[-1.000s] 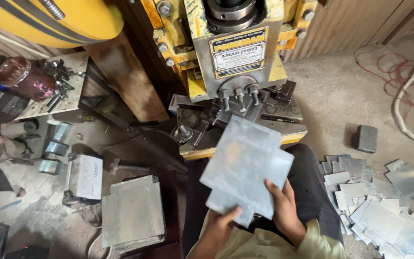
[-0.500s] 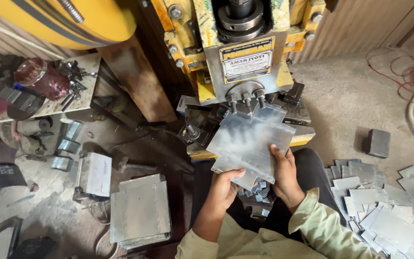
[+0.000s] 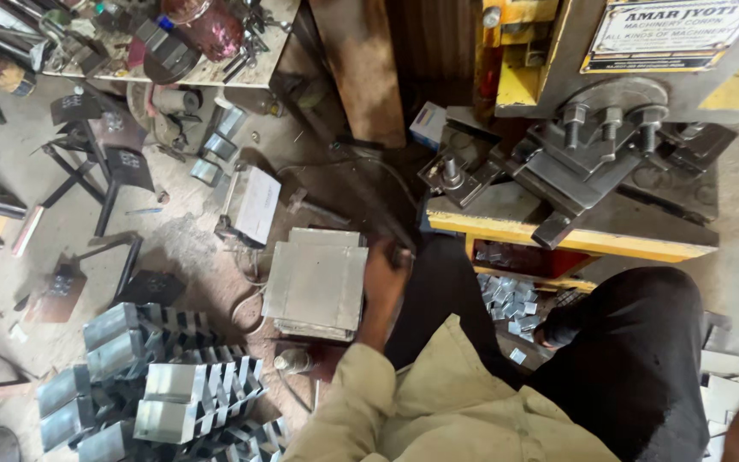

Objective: The person operates a hydraulic press machine to cut or punch metal sheets. They repeatedly pick up rectangular metal sheets, place them into the press, and remove the processed pieces, stacking them on the floor.

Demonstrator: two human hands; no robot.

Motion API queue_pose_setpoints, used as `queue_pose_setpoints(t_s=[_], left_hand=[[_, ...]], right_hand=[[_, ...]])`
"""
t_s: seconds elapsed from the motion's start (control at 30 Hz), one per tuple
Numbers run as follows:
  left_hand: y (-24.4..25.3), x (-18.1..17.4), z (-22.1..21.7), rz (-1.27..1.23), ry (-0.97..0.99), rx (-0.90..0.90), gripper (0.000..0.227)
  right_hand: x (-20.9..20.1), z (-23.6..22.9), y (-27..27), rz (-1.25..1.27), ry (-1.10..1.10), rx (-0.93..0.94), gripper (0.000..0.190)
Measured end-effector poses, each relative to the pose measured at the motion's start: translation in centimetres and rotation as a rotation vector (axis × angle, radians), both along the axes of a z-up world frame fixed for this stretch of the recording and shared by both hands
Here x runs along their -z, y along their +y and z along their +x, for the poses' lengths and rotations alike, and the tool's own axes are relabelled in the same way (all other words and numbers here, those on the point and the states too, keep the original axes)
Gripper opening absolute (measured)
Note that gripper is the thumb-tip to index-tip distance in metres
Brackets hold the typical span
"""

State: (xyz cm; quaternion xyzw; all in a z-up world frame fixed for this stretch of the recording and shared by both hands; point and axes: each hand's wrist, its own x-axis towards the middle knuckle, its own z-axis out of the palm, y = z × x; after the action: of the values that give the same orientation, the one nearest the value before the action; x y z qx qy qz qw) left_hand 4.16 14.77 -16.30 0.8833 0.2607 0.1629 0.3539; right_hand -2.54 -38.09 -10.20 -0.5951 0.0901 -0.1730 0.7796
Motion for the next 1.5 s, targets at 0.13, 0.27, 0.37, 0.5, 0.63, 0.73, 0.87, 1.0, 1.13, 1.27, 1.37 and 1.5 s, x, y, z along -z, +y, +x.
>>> queue_pose_setpoints(t_s=[0.13, 0.27, 0.37, 0.5, 0.63, 0.73, 0.87, 1.0, 1.13, 1.27, 1.37, 1.5], left_hand=[[5.9, 4.0, -0.9, 0.440, 0.394, -0.113, 0.074], [6.6, 5.2, -1.8, 0.548, 0.449, -0.089, 0.062], [5.8, 5.5, -3.3, 0.656, 0.350, -0.032, 0.059], [3.7, 4.5, -5.4, 0.765, 0.102, 0.035, 0.047], [2.9, -1.9, -7.7, 0.557, -0.240, 0.087, 0.039], [2.3, -9.0, -10.9, 0.329, -0.646, -0.107, 0.016], [-0.4, -14.5, -10.4, -0.768, -0.702, -0.461, 0.026], [-6.2, -10.3, -5.0, -1.041, -0.570, -0.463, 0.036], [-13.4, -6.8, -2.7, -1.550, -0.568, -0.339, 0.036], [-14.6, -9.4, -3.5, -1.295, -0.816, -0.174, 0.043], [-13.2, -11.7, -4.4, -0.819, -0.961, 0.009, 0.045], [-13.7, -16.7, -4.4, -0.245, -0.884, 0.507, 0.045]], right_hand=[[1.7, -1.2, 0.0, 0.439, 0.040, 0.060, 0.040], [1.9, -0.9, 1.3, 0.547, 0.012, 0.013, 0.024], [1.7, 0.1, 2.7, 0.601, -0.015, -0.067, 0.012], [1.8, 3.1, 7.7, 0.606, 0.039, -0.280, 0.008], [1.1, 2.7, 12.2, 0.524, 0.272, -0.352, 0.011], [0.0, 1.7, 14.6, 0.418, 0.465, -0.494, 0.024], [-3.1, 0.8, 17.3, 0.126, 0.522, -0.790, 0.041], [-3.6, 0.0, 18.6, 0.225, 0.410, -0.972, 0.064], [-2.1, -0.9, 19.8, 0.248, 0.563, -0.493, 0.064], [-1.6, 0.6, 18.5, 0.136, 0.355, -0.283, 0.058], [-3.1, 3.3, 19.0, 0.362, 0.250, -0.283, 0.057], [-6.1, 8.4, 20.2, 0.329, 0.267, -0.238, 0.050]])
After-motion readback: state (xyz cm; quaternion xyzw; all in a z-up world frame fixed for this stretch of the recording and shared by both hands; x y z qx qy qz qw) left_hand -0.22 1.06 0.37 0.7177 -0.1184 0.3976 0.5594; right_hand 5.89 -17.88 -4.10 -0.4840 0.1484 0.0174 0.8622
